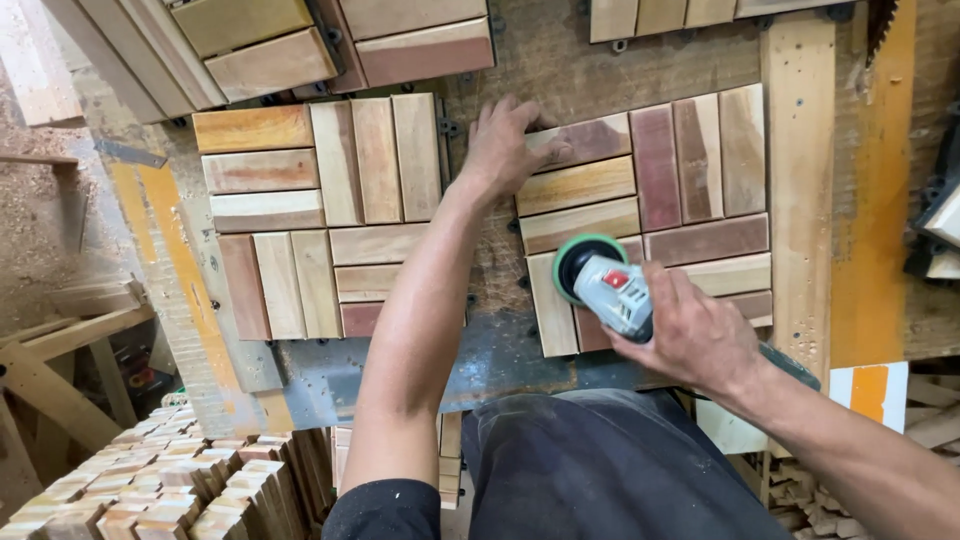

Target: Sanding the surface of interlocking wooden floor tiles using a handheld orbital sander in a workshop.

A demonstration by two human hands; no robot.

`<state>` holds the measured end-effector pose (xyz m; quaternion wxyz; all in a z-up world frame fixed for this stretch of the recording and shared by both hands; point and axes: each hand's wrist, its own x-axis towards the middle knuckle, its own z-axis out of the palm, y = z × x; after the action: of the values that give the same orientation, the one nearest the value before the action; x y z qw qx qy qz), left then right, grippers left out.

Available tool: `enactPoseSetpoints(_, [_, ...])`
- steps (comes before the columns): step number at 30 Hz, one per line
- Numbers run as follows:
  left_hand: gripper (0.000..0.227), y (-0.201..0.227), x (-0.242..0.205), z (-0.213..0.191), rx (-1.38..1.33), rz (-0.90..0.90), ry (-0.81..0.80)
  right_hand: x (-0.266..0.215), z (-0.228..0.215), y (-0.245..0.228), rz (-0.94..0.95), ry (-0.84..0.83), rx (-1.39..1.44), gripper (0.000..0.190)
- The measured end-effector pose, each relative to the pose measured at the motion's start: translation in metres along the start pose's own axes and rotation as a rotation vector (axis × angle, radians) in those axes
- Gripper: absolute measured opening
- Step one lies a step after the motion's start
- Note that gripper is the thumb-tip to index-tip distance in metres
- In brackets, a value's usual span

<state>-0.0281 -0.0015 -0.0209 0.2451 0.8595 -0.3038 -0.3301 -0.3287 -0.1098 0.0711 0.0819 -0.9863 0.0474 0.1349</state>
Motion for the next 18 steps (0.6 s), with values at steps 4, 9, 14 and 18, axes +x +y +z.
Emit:
enactPoseSetpoints(4, [0.063, -0.005, 0.0, 0.002, -0.013, -0.019, -0.004, -0.021, 0.011, -0.013, -0.199, -0.078, 0.005, 0.098])
enactPoseSetpoints(9, [0.03, 0.013, -0.01, -0.022, -0.175, -0.091, -0.092, -0.033, 0.024, -0.022, -0.377, -0.158, -0.062, 0.106])
enactPoseSetpoints(14, [0.032, -0.003, -0.004, -0.018, -0.199, -0.03, -0.069, 0.017, 0.005, -0.024, -0.297, -0.169, -0.041, 0.095])
enactPoseSetpoints(18, [0.032, -0.015, 0.005, -0.01, -0.148, 0.066, -0.045, 0.055, -0.013, -0.011, -0.186, -0.089, -0.074, 0.086])
